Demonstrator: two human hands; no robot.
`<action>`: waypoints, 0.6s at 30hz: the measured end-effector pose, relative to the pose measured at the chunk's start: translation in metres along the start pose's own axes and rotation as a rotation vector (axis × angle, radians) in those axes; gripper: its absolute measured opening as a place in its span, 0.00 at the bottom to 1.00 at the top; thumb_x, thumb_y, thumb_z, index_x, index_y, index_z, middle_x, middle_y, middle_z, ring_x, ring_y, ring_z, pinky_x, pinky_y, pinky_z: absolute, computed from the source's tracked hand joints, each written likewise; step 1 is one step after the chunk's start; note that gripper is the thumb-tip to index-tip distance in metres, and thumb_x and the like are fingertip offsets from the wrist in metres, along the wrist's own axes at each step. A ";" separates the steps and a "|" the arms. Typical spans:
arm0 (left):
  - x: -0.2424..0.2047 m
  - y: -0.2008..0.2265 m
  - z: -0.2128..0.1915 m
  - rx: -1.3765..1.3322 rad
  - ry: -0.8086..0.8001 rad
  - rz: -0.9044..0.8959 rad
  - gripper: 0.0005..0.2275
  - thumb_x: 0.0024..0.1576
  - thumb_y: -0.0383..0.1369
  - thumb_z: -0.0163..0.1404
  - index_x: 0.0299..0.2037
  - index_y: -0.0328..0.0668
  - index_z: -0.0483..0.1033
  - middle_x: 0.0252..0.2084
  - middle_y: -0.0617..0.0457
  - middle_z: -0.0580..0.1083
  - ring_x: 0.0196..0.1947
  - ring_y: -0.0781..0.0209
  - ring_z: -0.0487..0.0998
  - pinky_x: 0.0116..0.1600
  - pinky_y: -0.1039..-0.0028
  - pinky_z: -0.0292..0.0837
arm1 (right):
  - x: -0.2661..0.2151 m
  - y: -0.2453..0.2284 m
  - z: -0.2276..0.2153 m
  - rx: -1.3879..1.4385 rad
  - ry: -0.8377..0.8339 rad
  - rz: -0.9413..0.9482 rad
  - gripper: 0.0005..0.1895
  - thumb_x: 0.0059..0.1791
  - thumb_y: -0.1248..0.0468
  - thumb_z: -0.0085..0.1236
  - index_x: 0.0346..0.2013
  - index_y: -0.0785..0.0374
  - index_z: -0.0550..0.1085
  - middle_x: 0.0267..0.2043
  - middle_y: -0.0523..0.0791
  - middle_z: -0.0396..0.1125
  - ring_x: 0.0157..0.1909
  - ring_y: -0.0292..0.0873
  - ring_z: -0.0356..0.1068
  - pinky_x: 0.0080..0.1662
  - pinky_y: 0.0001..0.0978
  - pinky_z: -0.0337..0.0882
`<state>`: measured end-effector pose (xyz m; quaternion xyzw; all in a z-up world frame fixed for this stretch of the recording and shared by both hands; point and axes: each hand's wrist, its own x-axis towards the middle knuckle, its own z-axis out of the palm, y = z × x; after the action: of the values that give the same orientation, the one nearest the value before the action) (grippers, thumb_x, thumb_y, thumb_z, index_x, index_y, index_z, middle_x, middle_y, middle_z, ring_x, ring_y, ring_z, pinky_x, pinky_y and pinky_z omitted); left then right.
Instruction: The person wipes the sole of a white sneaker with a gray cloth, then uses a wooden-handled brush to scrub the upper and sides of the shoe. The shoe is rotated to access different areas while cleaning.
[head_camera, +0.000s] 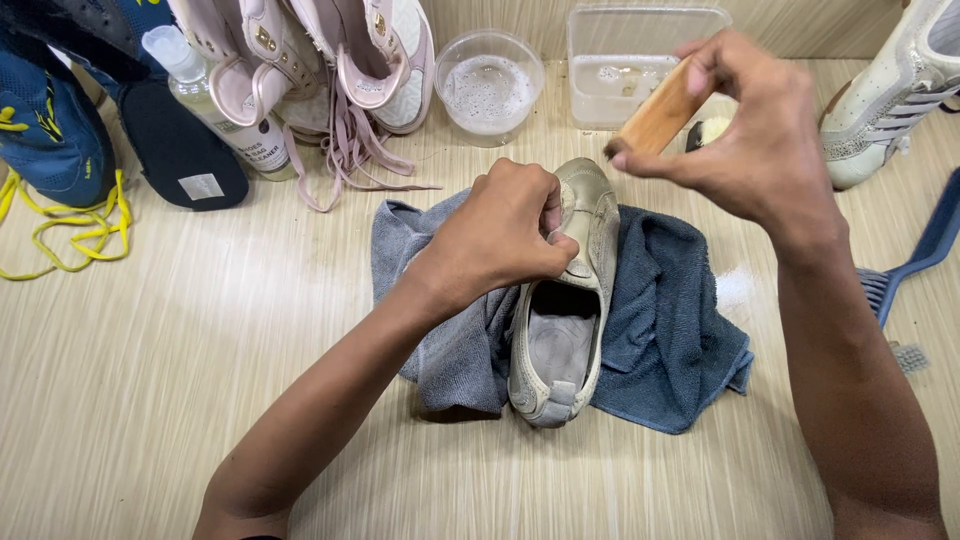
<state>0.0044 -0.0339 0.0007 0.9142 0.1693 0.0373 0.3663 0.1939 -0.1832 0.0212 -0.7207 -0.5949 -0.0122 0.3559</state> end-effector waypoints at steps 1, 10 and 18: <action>0.001 -0.001 0.001 -0.012 0.034 0.024 0.06 0.41 0.34 0.51 0.17 0.46 0.68 0.16 0.57 0.70 0.20 0.61 0.69 0.28 0.68 0.64 | 0.004 0.007 -0.001 0.081 0.147 -0.001 0.36 0.44 0.61 0.88 0.41 0.68 0.62 0.57 0.61 0.69 0.62 0.49 0.71 0.57 0.33 0.72; 0.008 -0.012 0.013 0.075 -0.009 -0.061 0.20 0.47 0.44 0.47 0.44 0.40 0.70 0.42 0.44 0.76 0.40 0.42 0.76 0.44 0.54 0.70 | 0.070 0.064 0.047 -0.216 0.123 0.610 0.42 0.39 0.36 0.84 0.44 0.55 0.63 0.48 0.47 0.56 0.48 0.48 0.63 0.42 0.46 0.67; 0.007 -0.009 0.005 0.046 -0.072 -0.108 0.22 0.48 0.45 0.46 0.48 0.39 0.69 0.47 0.39 0.74 0.43 0.39 0.77 0.47 0.53 0.72 | 0.103 0.096 0.077 -0.265 0.071 0.790 0.56 0.33 0.32 0.87 0.54 0.64 0.64 0.58 0.54 0.55 0.59 0.56 0.61 0.50 0.54 0.70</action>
<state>0.0092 -0.0284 -0.0097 0.9126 0.2059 -0.0194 0.3526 0.2758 -0.0588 -0.0388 -0.9321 -0.2534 0.0241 0.2576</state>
